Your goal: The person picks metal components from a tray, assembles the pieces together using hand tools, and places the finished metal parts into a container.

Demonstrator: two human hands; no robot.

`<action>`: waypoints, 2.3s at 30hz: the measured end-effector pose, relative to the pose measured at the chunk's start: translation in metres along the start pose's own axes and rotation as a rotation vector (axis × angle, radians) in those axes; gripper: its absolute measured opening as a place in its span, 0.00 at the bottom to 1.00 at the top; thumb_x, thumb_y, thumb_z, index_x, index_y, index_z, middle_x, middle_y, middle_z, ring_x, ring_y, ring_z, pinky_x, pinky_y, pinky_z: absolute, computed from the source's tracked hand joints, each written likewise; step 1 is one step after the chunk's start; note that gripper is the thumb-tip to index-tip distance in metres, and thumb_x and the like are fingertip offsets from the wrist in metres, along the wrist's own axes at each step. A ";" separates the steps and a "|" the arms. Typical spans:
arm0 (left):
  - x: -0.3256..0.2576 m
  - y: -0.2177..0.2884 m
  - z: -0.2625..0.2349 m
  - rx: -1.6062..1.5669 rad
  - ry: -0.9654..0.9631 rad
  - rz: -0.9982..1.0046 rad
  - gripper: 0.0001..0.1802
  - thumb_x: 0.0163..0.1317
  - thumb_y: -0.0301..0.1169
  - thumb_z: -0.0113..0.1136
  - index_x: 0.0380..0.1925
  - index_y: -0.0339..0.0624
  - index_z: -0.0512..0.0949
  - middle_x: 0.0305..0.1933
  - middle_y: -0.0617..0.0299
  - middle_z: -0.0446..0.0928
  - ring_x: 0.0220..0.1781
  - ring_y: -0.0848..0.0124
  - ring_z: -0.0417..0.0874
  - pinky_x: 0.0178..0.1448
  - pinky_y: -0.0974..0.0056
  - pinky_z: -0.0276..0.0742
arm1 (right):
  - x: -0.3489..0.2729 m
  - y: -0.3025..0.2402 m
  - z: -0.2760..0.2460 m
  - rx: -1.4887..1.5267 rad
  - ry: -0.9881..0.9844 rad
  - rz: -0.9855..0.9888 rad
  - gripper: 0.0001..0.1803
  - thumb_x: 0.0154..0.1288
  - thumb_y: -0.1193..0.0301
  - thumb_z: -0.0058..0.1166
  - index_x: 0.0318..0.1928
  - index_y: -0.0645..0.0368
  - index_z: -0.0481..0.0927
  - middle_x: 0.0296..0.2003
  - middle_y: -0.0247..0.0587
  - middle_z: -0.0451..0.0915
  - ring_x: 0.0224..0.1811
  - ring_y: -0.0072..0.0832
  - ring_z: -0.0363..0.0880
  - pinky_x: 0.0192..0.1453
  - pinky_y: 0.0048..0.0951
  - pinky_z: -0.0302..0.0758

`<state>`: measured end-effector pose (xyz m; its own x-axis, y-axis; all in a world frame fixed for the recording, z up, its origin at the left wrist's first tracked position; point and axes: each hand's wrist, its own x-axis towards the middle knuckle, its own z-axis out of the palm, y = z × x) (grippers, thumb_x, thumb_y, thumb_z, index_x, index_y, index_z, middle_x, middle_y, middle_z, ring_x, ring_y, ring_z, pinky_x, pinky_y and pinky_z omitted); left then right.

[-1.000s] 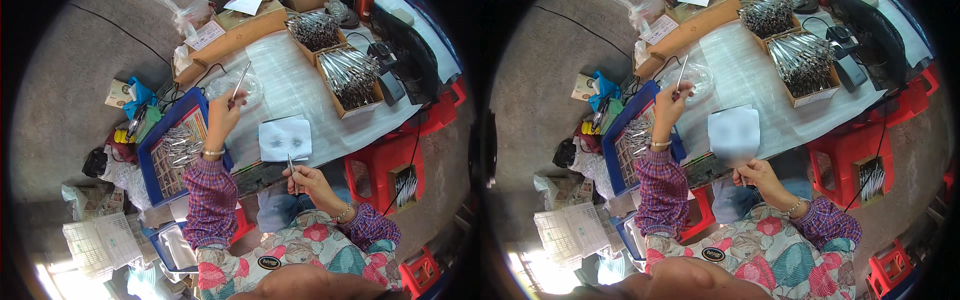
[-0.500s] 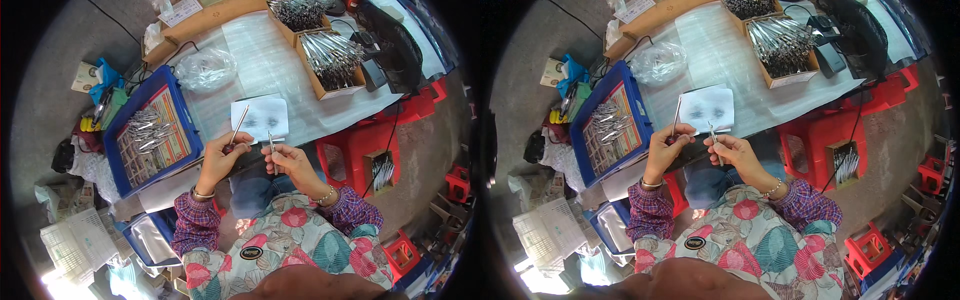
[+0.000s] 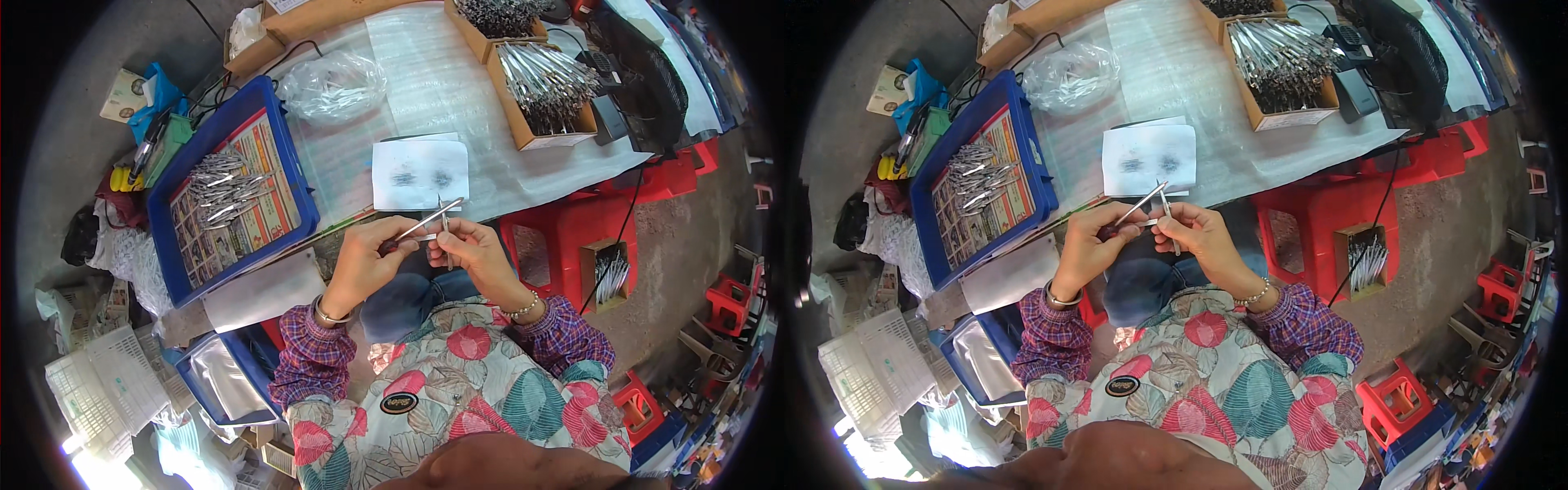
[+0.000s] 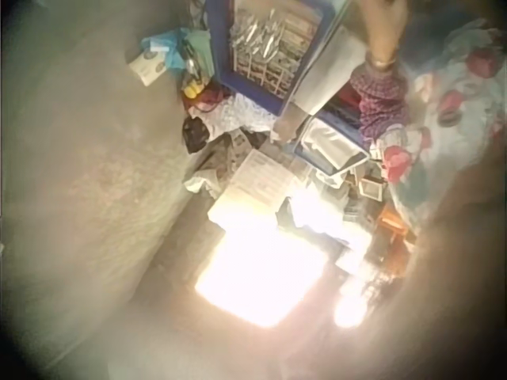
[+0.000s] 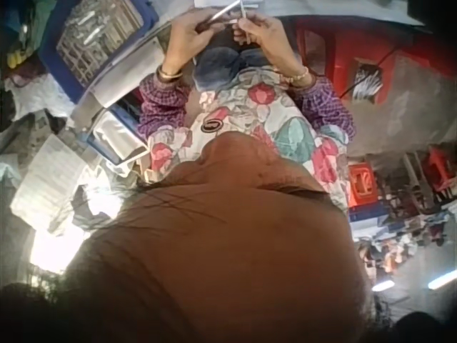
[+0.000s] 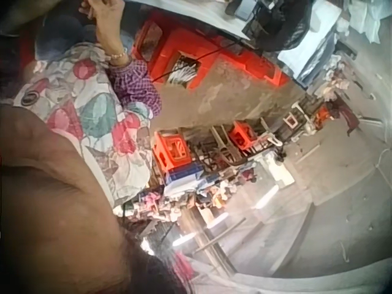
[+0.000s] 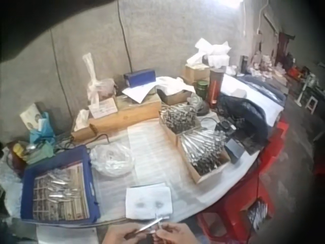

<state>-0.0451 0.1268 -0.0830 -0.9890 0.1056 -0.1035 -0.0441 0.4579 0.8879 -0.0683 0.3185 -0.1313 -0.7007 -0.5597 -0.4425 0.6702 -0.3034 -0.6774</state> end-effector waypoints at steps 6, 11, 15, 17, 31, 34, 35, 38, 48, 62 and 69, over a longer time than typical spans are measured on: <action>-0.004 -0.019 0.001 -0.251 -0.042 0.012 0.09 0.53 0.20 0.63 0.36 0.36 0.80 0.29 0.65 0.80 0.24 0.83 0.70 0.28 0.74 0.66 | 0.001 0.000 0.001 0.006 0.014 0.014 0.11 0.65 0.70 0.55 0.43 0.64 0.79 0.34 0.35 0.79 0.33 0.20 0.79 0.41 0.22 0.79; -0.005 -0.021 0.004 -0.414 -0.018 0.009 0.08 0.51 0.21 0.65 0.33 0.36 0.81 0.26 0.68 0.77 0.24 0.83 0.69 0.27 0.75 0.62 | 0.001 0.000 0.003 0.031 0.011 0.064 0.10 0.66 0.69 0.53 0.42 0.62 0.77 0.33 0.35 0.78 0.35 0.20 0.79 0.43 0.25 0.79; -0.004 -0.025 0.007 -0.297 0.021 0.035 0.06 0.50 0.21 0.66 0.31 0.37 0.81 0.23 0.69 0.75 0.22 0.82 0.67 0.26 0.73 0.61 | 0.002 0.002 0.003 0.042 0.010 0.079 0.10 0.67 0.68 0.52 0.43 0.62 0.76 0.34 0.35 0.78 0.35 0.20 0.79 0.43 0.25 0.79; -0.005 -0.024 0.005 -0.230 0.044 0.024 0.06 0.50 0.21 0.66 0.30 0.37 0.81 0.23 0.68 0.75 0.22 0.82 0.67 0.26 0.73 0.61 | 0.001 0.000 0.005 0.056 0.026 0.090 0.11 0.67 0.68 0.52 0.44 0.62 0.76 0.34 0.35 0.78 0.35 0.20 0.79 0.43 0.25 0.79; -0.005 -0.015 0.004 -0.644 -0.125 -0.195 0.06 0.55 0.20 0.63 0.35 0.34 0.80 0.33 0.67 0.78 0.32 0.81 0.76 0.34 0.78 0.69 | 0.002 0.005 0.002 0.056 0.005 0.092 0.11 0.66 0.68 0.54 0.43 0.64 0.78 0.33 0.36 0.79 0.34 0.20 0.79 0.40 0.23 0.79; -0.005 -0.028 0.007 -0.556 -0.139 -0.106 0.08 0.55 0.19 0.62 0.36 0.35 0.80 0.37 0.65 0.79 0.31 0.81 0.75 0.33 0.77 0.69 | 0.001 0.006 0.004 0.048 -0.002 0.086 0.11 0.66 0.68 0.54 0.43 0.64 0.78 0.33 0.35 0.79 0.34 0.19 0.78 0.40 0.23 0.79; -0.006 -0.033 0.008 -0.512 -0.121 -0.010 0.08 0.56 0.19 0.61 0.37 0.36 0.80 0.38 0.64 0.79 0.29 0.82 0.74 0.32 0.77 0.69 | 0.000 0.007 0.004 0.047 -0.005 0.088 0.12 0.66 0.68 0.54 0.44 0.64 0.78 0.33 0.35 0.78 0.34 0.19 0.78 0.41 0.23 0.79; -0.008 -0.031 0.012 -0.576 -0.050 -0.029 0.08 0.58 0.20 0.60 0.38 0.37 0.79 0.39 0.63 0.79 0.25 0.83 0.72 0.28 0.78 0.67 | -0.002 0.003 0.007 0.069 0.023 0.063 0.13 0.68 0.68 0.51 0.46 0.64 0.77 0.33 0.34 0.77 0.34 0.19 0.77 0.42 0.24 0.78; -0.013 -0.033 0.015 -0.515 -0.006 -0.222 0.07 0.60 0.23 0.58 0.38 0.36 0.80 0.34 0.64 0.81 0.23 0.82 0.72 0.25 0.77 0.64 | -0.005 0.004 -0.002 0.029 0.012 -0.060 0.14 0.70 0.69 0.48 0.50 0.66 0.75 0.33 0.32 0.74 0.36 0.17 0.75 0.46 0.26 0.78; -0.008 -0.014 0.028 -0.037 0.255 0.144 0.13 0.50 0.17 0.62 0.37 0.38 0.81 0.23 0.60 0.75 0.21 0.75 0.72 0.24 0.72 0.65 | -0.003 0.011 -0.002 0.026 0.106 -0.111 0.12 0.63 0.74 0.56 0.45 0.67 0.79 0.45 0.38 0.78 0.38 0.20 0.78 0.48 0.25 0.78; -0.008 -0.014 0.030 -0.019 0.250 0.180 0.13 0.48 0.15 0.62 0.35 0.37 0.81 0.23 0.59 0.74 0.20 0.73 0.73 0.24 0.71 0.65 | -0.002 0.013 -0.001 0.043 0.115 -0.116 0.09 0.62 0.77 0.56 0.42 0.66 0.81 0.49 0.41 0.78 0.39 0.22 0.78 0.46 0.24 0.79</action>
<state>-0.0328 0.1460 -0.1079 -0.9851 -0.0379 0.1676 0.1348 0.4344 0.8906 -0.0582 0.3166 -0.1403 -0.7954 -0.4281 -0.4290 0.5916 -0.3944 -0.7032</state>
